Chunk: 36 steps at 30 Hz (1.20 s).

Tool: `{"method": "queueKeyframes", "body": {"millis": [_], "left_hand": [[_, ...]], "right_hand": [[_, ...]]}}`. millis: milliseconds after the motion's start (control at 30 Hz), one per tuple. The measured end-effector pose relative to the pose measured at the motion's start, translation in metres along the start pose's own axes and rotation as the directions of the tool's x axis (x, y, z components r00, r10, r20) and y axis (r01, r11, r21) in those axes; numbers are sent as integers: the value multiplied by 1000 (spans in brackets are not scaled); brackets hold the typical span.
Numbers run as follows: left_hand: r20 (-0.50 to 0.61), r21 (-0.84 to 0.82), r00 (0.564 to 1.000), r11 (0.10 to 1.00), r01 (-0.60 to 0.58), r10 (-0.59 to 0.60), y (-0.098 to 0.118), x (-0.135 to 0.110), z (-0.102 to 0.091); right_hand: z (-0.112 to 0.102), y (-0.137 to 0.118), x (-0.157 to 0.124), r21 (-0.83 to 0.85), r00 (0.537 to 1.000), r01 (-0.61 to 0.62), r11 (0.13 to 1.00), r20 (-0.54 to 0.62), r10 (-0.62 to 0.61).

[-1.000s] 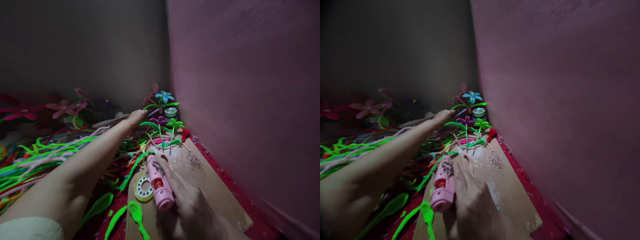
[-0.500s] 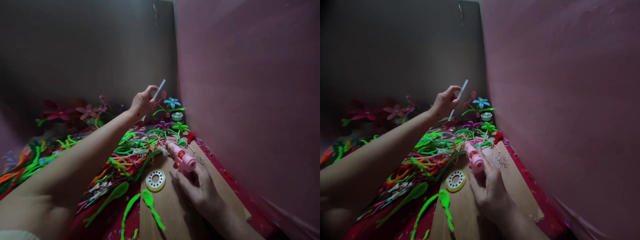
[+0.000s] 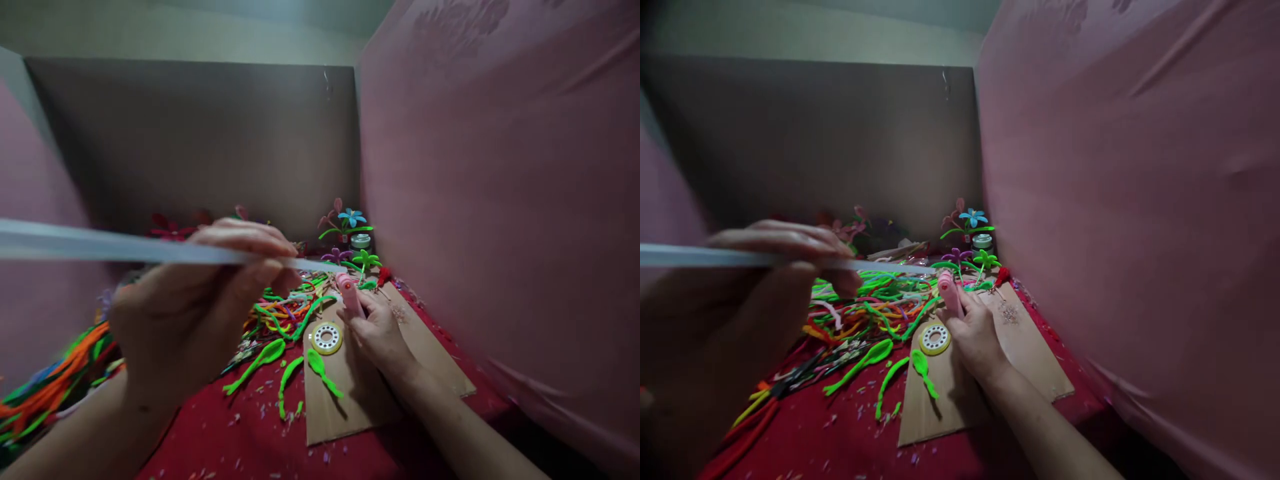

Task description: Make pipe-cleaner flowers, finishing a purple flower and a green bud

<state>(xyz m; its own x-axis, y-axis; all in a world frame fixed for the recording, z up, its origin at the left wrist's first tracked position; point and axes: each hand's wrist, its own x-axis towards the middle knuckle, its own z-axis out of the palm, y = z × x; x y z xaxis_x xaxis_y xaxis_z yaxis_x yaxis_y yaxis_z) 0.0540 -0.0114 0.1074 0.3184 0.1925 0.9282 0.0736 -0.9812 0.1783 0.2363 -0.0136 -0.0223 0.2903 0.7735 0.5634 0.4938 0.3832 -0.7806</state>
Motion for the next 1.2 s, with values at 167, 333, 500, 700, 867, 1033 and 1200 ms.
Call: {"method": "queueKeyframes", "body": {"millis": [167,333,500,700,867,1033,1200], "left_hand": [[94,81,995,996,-32,25,-3,-26,-7],[138,85,988,993,-80,68,-1,-40,-11],[244,137,961,977,-163,126,7,-49,-19],[291,159,944,965,-207,155,11,-57,-25],[281,134,941,963,-233,189,13,-66,-24],[274,131,947,969,-210,168,16,-69,-21],[345,121,924,969,-217,163,12,-78,-23]], "right_hand": [[7,-19,-11,5,1000,-24,1000,5,23],[11,-26,-22,19,997,-70,997,23,70],[11,-31,-27,14,994,-103,995,44,102],[11,-31,-33,-37,996,-57,998,72,59],[10,-29,-38,-50,998,-4,999,56,6],[9,-32,-42,-64,998,7,998,60,-3],[8,-32,-44,-96,998,11,995,65,-5]]}}
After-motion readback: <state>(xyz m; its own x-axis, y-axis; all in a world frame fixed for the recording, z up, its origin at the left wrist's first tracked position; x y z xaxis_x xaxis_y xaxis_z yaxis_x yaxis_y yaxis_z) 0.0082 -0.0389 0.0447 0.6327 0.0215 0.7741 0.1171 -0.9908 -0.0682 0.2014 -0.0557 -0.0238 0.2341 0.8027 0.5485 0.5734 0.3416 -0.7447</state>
